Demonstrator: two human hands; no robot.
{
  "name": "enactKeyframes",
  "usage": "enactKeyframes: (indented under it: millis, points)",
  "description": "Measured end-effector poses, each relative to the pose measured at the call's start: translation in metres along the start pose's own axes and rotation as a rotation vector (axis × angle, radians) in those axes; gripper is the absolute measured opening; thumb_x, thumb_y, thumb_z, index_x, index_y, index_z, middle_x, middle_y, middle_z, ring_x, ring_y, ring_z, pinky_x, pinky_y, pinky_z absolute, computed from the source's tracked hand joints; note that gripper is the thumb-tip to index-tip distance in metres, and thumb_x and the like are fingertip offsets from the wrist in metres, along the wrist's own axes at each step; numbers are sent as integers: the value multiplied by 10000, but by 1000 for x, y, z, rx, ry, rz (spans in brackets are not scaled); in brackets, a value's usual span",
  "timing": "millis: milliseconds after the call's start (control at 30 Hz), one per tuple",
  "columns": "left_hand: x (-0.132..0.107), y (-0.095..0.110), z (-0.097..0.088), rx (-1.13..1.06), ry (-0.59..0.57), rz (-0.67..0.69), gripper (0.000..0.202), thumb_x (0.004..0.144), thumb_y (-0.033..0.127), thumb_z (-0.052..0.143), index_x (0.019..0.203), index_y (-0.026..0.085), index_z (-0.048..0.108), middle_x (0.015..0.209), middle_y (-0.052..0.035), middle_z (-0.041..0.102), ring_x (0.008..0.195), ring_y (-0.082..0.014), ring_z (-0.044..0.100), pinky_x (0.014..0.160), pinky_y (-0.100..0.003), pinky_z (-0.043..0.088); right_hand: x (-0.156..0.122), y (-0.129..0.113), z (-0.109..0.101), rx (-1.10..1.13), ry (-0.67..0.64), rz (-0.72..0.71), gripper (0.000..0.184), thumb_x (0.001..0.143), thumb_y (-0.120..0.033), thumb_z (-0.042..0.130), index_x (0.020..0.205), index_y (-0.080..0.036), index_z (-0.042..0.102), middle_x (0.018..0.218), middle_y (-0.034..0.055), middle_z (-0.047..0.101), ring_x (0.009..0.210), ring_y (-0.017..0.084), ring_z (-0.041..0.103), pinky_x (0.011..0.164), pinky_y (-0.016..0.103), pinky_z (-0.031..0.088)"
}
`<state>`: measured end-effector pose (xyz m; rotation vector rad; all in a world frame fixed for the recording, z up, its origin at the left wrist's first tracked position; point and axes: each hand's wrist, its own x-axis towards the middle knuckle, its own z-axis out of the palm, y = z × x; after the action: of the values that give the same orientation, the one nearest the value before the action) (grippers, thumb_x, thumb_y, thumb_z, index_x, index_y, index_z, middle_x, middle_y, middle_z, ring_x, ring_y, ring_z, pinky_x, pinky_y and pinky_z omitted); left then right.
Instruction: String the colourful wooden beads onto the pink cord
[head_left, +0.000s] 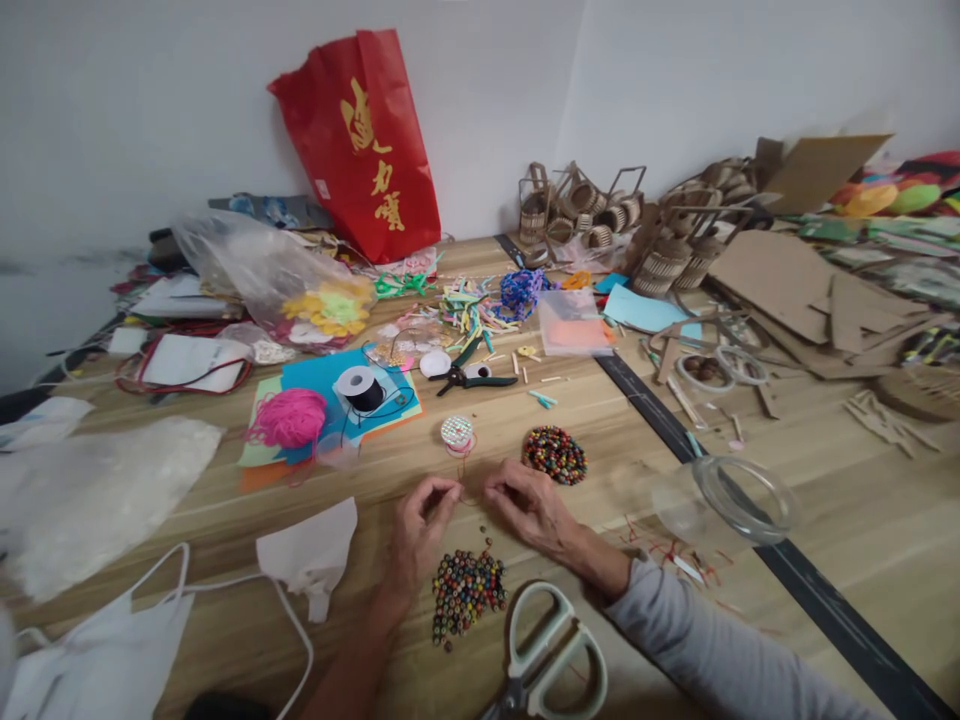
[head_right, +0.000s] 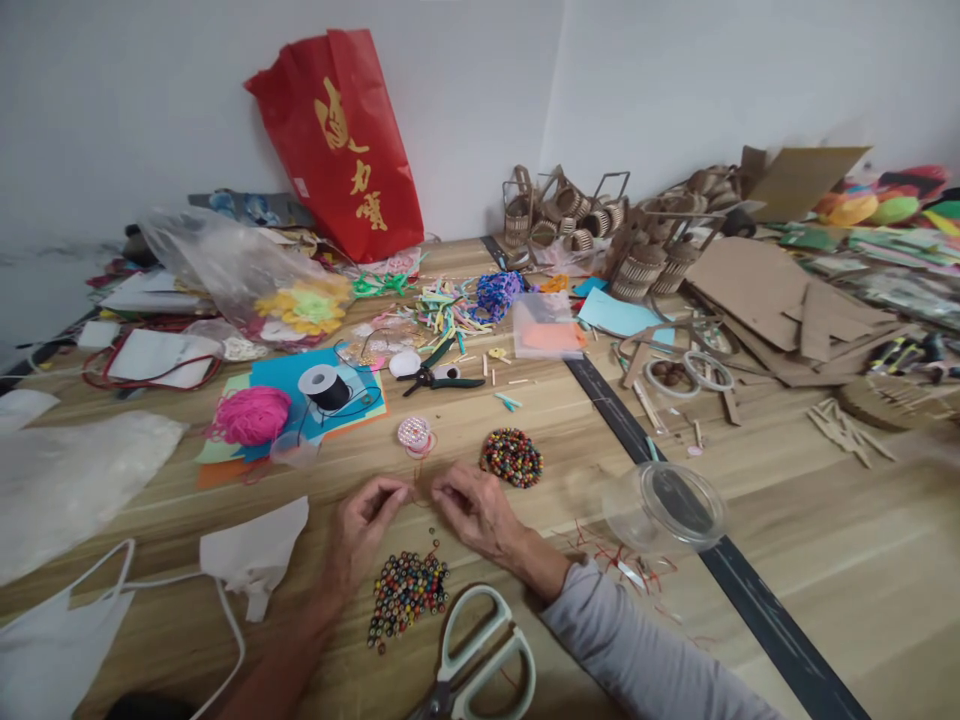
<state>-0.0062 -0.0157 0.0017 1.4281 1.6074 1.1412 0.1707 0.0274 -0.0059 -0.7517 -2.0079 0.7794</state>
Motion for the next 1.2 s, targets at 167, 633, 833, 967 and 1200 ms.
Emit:
enactKeyframes:
  millis: [167, 633, 833, 967, 1200]
  points:
    - [-1, 9, -1, 27, -15, 3, 264, 823, 351, 540, 643, 166, 596, 628, -4, 630, 631, -150, 577, 626, -233, 449, 1, -2, 1, 3, -48, -66, 150, 903, -154, 470, 784, -169, 560, 679, 20, 578, 608, 124, 511, 577, 224, 393]
    - [-3, 0, 2, 27, -157, 77, 209, 842, 293, 560, 680, 167, 600, 656, 2, 620, 657, -143, 571, 657, -231, 434, -3, 0, 2, -12, -115, -132, 123, 905, -151, 489, 822, -166, 579, 695, 18, 578, 610, 115, 525, 575, 209, 388]
    - [-5, 5, 1, 21, -148, 48, 207, 818, 302, 578, 661, 168, 598, 615, 10, 609, 613, -138, 555, 608, -222, 428, -3, 0, 4, 42, -54, -7, 73, 872, -220, 558, 833, -162, 579, 623, -22, 520, 531, 96, 466, 504, 196, 359]
    - [-5, 6, 1, 26, -149, 51, 198, 822, 293, 582, 671, 167, 608, 631, 5, 624, 623, -140, 564, 619, -223, 440, -2, -1, 3, 43, -74, 5, 89, 867, -211, 552, 804, -161, 591, 624, -19, 516, 537, 95, 462, 513, 201, 362]
    - [-6, 1, 0, 50, -152, 66, 165, 827, 270, 600, 702, 167, 630, 660, 4, 648, 637, -137, 581, 633, -219, 446, -2, 2, 2, 39, -105, -12, 107, 874, -199, 527, 800, -160, 594, 651, 7, 541, 584, 120, 486, 549, 228, 373]
